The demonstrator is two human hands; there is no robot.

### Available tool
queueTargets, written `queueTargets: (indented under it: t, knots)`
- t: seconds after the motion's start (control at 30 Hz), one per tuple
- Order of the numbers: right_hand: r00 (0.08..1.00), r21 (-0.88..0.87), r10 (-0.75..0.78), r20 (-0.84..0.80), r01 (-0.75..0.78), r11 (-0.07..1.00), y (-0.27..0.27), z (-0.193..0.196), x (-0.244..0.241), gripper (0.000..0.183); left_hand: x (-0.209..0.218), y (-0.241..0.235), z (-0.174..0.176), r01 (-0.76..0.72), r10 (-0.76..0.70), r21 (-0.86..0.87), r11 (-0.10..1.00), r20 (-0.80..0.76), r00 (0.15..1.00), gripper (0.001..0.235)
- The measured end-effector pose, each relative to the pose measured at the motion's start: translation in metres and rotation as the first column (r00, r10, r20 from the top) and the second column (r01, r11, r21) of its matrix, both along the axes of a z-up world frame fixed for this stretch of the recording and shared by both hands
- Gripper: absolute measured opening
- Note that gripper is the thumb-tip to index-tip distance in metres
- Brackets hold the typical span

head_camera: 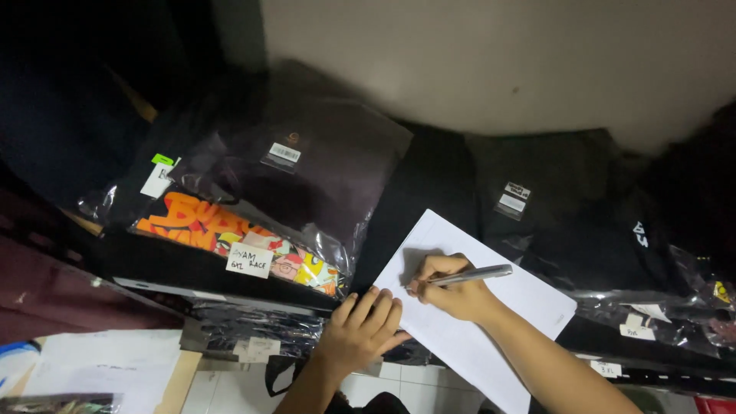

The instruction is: The person writes on a notepad with a pen, then picks up and places down several packaged t-shirts on a shelf while continuing to write. The person handles the notepad and pen throughout the clip.

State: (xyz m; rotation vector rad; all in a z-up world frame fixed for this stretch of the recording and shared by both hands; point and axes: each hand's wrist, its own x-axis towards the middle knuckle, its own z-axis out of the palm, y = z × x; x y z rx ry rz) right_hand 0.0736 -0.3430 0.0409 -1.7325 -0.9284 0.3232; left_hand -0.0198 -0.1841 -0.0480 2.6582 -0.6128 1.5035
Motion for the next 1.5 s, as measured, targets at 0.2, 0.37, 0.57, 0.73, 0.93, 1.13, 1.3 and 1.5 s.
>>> queueTargets:
  t: [0.2,0.37,0.57,0.73,0.93,1.13,1.3,1.5]
  knots:
    - [0.999,0.016,0.042,0.017,-0.042,0.999,0.001,0.002,-0.001,0.011,-0.002,-0.004,0.003,-0.036,0.036,-0.005,0.999,-0.036,0.999,0.023]
    - [0.993,-0.013,0.042,0.107,-0.041,0.999,-0.002,0.000,-0.002,0.010,0.005,-0.009,-0.002,-0.029,0.032,-0.076,0.997,0.029,0.999,0.018]
    - [0.986,0.009,0.023,0.168,-0.025,1.000,-0.002,0.000,-0.004,0.007,0.007,-0.008,-0.009,-0.026,0.030,-0.035,0.999,0.123,0.992,0.009]
    - [0.989,0.017,0.029,0.144,-0.032,0.999,-0.003,-0.006,-0.001,0.007,0.014,-0.006,-0.025,-0.048,0.047,0.000,0.999,0.157,0.987,0.011]
    - [0.993,0.066,0.032,0.117,-0.040,0.997,0.001,-0.001,-0.003,0.007,0.016,-0.005,-0.034,-0.070,0.066,0.014,0.997,0.186,0.980,0.013]
    - [0.996,0.050,0.032,0.081,-0.036,0.998,0.002,-0.001,-0.002,0.008,0.018,-0.004,-0.038,-0.104,0.093,0.039,0.994,0.210,0.973,0.014]
    - [0.997,0.040,0.038,0.074,-0.041,0.998,0.003,-0.001,-0.002,0.006,0.022,-0.003,-0.041,-0.118,0.095,0.069,0.991,0.273,0.957,0.018]
    - [0.997,0.030,0.021,0.072,-0.023,0.999,0.000,-0.003,-0.002,0.007,0.018,-0.009,-0.032,-0.100,0.097,-0.001,0.995,0.236,0.967,0.012]
